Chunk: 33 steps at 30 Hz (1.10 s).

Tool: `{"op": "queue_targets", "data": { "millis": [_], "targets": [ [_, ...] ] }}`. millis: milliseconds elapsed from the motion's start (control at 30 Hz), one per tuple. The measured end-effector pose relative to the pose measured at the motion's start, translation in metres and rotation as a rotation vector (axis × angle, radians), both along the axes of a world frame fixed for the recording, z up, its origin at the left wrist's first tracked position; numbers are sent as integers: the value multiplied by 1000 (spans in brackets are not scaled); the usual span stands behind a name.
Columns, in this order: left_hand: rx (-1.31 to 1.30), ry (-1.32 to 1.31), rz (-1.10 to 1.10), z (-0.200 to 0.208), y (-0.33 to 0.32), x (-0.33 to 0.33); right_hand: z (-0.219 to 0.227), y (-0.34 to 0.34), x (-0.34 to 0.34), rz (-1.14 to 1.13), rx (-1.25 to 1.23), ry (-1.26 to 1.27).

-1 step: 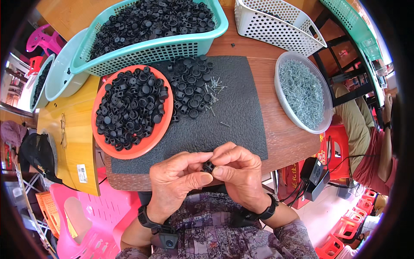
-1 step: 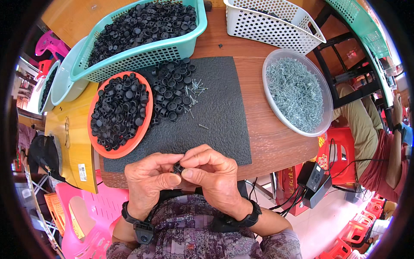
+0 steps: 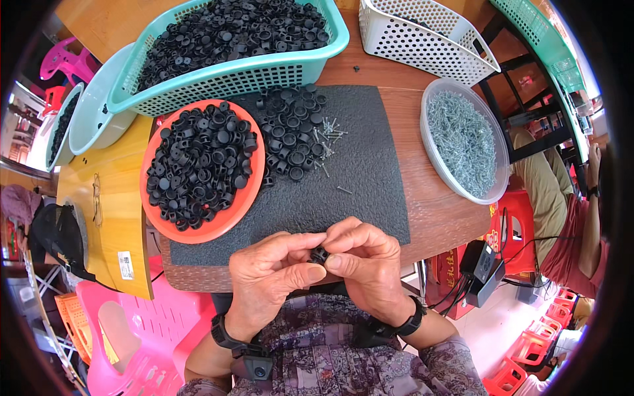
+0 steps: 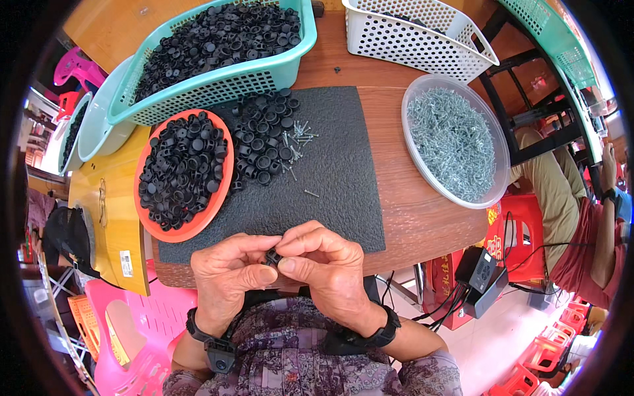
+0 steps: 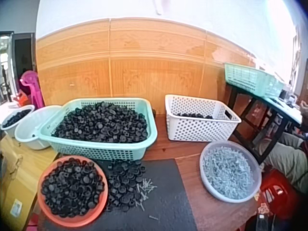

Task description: The person picks up a black plastic component and a metal screw, inserts the screw into the component, and places the assembled unit into a white basket, repeating the process throughout the video.

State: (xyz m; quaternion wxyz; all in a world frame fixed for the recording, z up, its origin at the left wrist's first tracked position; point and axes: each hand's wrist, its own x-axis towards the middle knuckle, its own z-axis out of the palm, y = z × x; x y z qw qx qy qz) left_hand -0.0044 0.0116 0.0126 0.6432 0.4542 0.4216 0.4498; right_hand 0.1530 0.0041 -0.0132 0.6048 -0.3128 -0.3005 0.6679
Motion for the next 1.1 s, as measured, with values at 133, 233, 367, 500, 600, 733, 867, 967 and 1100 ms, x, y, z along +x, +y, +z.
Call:
{"op": "queue_targets", "data": {
  "millis": [133,233,367,500,600,733,867,967,1100],
  "targets": [
    [35,26,-33,1,2,-1,1,1,4,30,-6,-17],
    [-42,-54,1,2,-1,1,1,2,3,30,-28,-13],
    [-82,-57,-7,5,0,3,1,0,3,30,-59,11],
    [-123,-82,72,6,-1,6,0,-1,2,20,-49,-2],
    [-112,-74,73,5,0,6,-1,-1,2,8,-30,-27],
    [-109,-60,72,4,-1,7,1,-1,2,-11,-13,-79],
    [-123,-79,51,5,0,6,2,-1,2,-14,-20,-72],
    [-132,-82,54,6,0,6,3,-1,3,-11,-45,-70],
    [-149,-85,54,3,0,6,3,-1,3,-1,-48,-70]
  ]
}}
